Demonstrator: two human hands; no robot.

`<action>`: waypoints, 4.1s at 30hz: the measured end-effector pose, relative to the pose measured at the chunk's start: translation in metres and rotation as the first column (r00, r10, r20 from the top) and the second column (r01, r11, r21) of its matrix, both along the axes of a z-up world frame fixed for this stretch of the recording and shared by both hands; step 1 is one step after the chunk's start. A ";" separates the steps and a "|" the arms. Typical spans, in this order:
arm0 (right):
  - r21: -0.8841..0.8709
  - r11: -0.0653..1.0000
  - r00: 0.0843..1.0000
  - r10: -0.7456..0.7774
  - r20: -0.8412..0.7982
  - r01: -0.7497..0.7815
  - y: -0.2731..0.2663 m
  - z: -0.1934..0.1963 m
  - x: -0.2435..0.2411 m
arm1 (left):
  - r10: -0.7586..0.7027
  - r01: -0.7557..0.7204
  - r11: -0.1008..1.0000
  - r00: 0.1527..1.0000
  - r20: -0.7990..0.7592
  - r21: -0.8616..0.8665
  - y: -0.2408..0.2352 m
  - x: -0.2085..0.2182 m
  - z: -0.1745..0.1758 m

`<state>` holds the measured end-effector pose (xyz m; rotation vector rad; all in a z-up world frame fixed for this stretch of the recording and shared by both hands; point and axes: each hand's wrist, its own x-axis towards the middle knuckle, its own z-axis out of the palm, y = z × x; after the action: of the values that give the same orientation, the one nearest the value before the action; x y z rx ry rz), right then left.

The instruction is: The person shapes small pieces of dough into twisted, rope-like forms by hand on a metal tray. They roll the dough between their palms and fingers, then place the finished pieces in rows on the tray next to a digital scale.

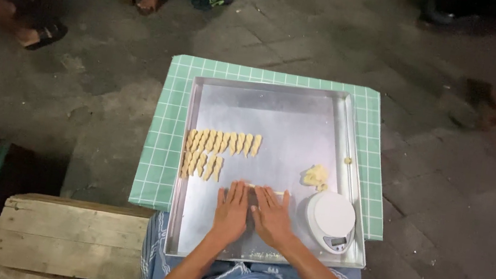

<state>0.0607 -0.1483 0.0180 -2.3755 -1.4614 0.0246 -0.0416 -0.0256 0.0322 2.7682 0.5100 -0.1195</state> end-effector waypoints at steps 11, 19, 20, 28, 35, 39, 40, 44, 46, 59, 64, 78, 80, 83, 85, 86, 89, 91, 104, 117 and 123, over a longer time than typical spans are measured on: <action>-0.054 0.987 0.987 0.147 -0.061 -0.150 0.003 -0.020 0.002 | -0.102 0.109 0.991 0.991 -0.089 0.075 0.011 0.006 -0.017; -0.086 0.972 0.976 0.215 -0.038 -0.218 -0.002 -0.006 -0.004 | -0.133 0.134 0.989 0.991 -0.020 0.070 0.010 -0.005 -0.021; -0.053 0.976 0.977 0.207 -0.039 -0.209 0.002 -0.005 -0.001 | -0.142 0.143 0.989 0.990 -0.024 0.040 0.010 0.000 -0.017; -0.144 0.981 0.930 0.068 -0.362 -0.128 0.011 0.024 -0.010 | -0.230 0.223 0.973 0.964 0.134 0.066 0.009 0.004 -0.061; -0.221 0.964 0.908 0.046 -0.417 -0.150 0.017 0.022 -0.014 | -0.144 0.140 0.989 0.987 -0.073 -0.050 0.006 0.005 -0.044; -0.374 0.903 0.931 0.070 -0.359 -0.213 0.000 0.022 -0.018 | -0.192 0.190 0.981 0.979 -0.066 -0.027 0.005 -0.014 -0.054; -0.372 0.904 0.932 0.072 -0.356 -0.212 0.005 0.030 -0.015 | -0.191 0.190 0.982 0.980 -0.063 -0.024 0.008 -0.012 -0.056; -0.460 0.864 0.942 0.048 -0.332 -0.206 0.015 0.031 -0.007 | -0.173 0.170 0.984 0.981 -0.082 -0.048 0.014 0.001 -0.042; -0.392 0.904 0.949 0.041 -0.313 -0.168 0.015 0.023 -0.004 | -0.137 0.129 0.989 0.982 -0.130 -0.066 0.017 0.004 -0.043; -0.366 0.923 0.992 0.124 -0.007 -0.117 -0.009 -0.024 -0.002 | -0.130 0.130 0.991 0.982 -0.137 -0.005 0.014 -0.006 -0.042; -0.334 0.932 0.990 0.134 -0.040 -0.139 -0.017 -0.028 -0.003 | -0.129 0.133 0.991 0.976 -0.173 0.008 0.007 -0.021 -0.045; -0.319 0.941 0.993 -0.102 0.061 0.116 -0.024 -0.036 0.022 | -0.047 0.003 0.985 0.967 0.249 0.173 -0.009 0.031 -0.073; -0.326 0.939 0.993 -0.096 0.065 0.112 -0.023 -0.032 0.026 | -0.039 0.003 0.986 0.976 0.214 0.166 -0.007 0.030 -0.074; -0.384 0.921 0.998 -0.058 0.031 0.066 -0.034 -0.011 0.018 | -0.050 0.020 0.986 0.983 0.177 0.166 -0.011 0.012 -0.063; -0.427 0.904 0.999 -0.033 0.001 0.031 -0.041 -0.004 0.020 | -0.072 0.039 0.983 0.980 0.185 0.179 -0.010 0.007 -0.060; -0.393 0.919 0.999 -0.010 0.035 0.023 -0.044 -0.008 0.019 | -0.070 0.033 0.983 0.977 0.203 0.179 -0.010 0.005 -0.064; -0.281 0.958 0.989 -0.011 0.146 0.052 -0.033 -0.036 0.032 | -0.056 0.007 0.978 0.972 0.229 0.210 -0.001 0.018 -0.085; -0.191 0.978 0.972 -0.041 0.232 0.087 -0.024 -0.043 0.038 | -0.047 -0.018 0.969 0.967 0.251 0.248 0.004 0.028 -0.087; -0.350 0.932 0.989 -0.044 0.140 0.091 -0.018 -0.023 0.044 | -0.033 -0.050 0.962 0.954 0.296 0.268 0.008 0.022 -0.075; -0.219 0.966 0.971 -0.089 0.222 0.138 -0.015 -0.041 0.049 | 0.027 -0.047 0.987 0.991 0.131 0.156 0.011 0.031 -0.053; -0.574 0.818 0.998 -0.063 -0.017 0.042 -0.047 0.021 0.018 | 0.008 -0.015 0.993 0.998 0.061 0.117 -0.001 -0.015 -0.042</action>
<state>0.0788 -0.1952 0.0391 -2.8601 -1.5295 0.5723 -0.0562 -0.0271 -0.0094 2.8722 0.5336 -0.0031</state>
